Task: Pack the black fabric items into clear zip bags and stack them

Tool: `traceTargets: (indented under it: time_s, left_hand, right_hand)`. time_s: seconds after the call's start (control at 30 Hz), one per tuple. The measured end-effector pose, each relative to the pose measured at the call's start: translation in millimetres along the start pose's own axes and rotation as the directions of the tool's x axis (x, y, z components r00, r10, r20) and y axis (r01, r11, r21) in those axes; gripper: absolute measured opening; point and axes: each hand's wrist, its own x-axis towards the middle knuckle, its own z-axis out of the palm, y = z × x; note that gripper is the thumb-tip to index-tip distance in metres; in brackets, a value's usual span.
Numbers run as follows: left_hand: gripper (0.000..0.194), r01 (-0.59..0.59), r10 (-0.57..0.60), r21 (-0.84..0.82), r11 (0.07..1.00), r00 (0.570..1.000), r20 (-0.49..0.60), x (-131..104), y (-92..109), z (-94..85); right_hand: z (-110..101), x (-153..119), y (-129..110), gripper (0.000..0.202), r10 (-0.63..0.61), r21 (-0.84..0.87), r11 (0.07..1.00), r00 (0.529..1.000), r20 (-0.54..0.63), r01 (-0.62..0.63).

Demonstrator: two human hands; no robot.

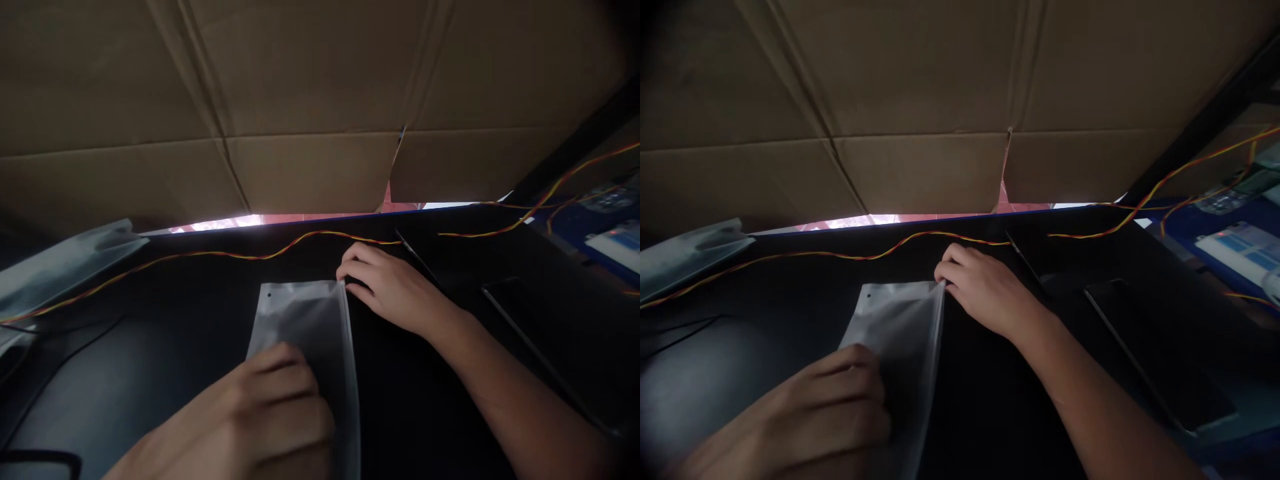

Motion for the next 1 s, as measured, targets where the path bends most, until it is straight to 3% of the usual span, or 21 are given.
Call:
traceTargets:
  time_s: [0.1,0.2,0.27,0.47,0.6,0.73,0.83,0.9,0.93,1.0]
  left_hand:
    - [0.014,0.091,-0.090,-0.009,0.996,0.994,0.056,21.2,-10.0,-10.0]
    - [0.046,0.303,-0.304,0.164,0.939,0.953,-0.018,22.4,-26.3,-7.3]
    - [0.059,0.378,-0.380,0.222,0.899,0.924,-0.036,15.5,-34.5,0.5]
    - [0.072,0.405,-0.419,0.249,0.880,0.908,0.006,9.5,-33.1,15.0]
    - [0.078,0.403,-0.424,0.270,0.875,0.906,0.020,13.0,-23.1,15.0]
    - [0.083,0.433,-0.462,0.307,0.847,0.887,0.024,0.4,-20.9,16.5]
    - [0.088,0.478,-0.507,0.379,0.792,0.861,-0.025,-26.0,-28.8,15.0]
    - [0.088,0.517,-0.547,0.426,0.742,0.835,-0.060,-52.1,-36.2,9.4]
    - [0.088,0.549,-0.584,0.438,0.712,0.809,-0.065,-67.3,-39.4,4.7]
    - [0.081,0.619,-0.661,0.440,0.651,0.747,-0.073,-100.3,-43.0,-8.6]
  right_hand:
    - [-8.9,-4.3,-4.7,0.009,0.191,0.071,0.977,0.973,0.133,-0.201]
    - [-17.1,-6.6,-12.6,0.020,0.260,0.168,0.928,0.900,0.349,-0.333]
    - [-16.8,-5.8,-19.9,0.027,0.251,0.250,0.892,0.871,0.421,-0.378]
    - [7.7,-3.5,-45.7,0.012,0.440,0.347,0.791,0.863,0.249,-0.503]
    - [21.2,-7.4,-51.8,0.009,0.355,0.504,0.734,0.890,0.285,-0.454]
    - [17.5,-4.7,-47.1,0.011,0.236,0.749,0.473,0.886,0.400,-0.464]
    - [-0.4,0.0,-39.9,0.009,0.218,0.792,0.359,0.870,0.443,-0.493]
    - [-13.7,-0.2,-33.2,0.007,0.233,0.784,0.380,0.871,0.432,-0.490]
    - [-19.0,-1.8,-29.1,0.005,0.255,0.758,0.444,0.878,0.405,-0.479]
    - [-25.0,-7.9,-19.2,0.007,0.336,0.572,0.675,0.885,0.323,-0.466]
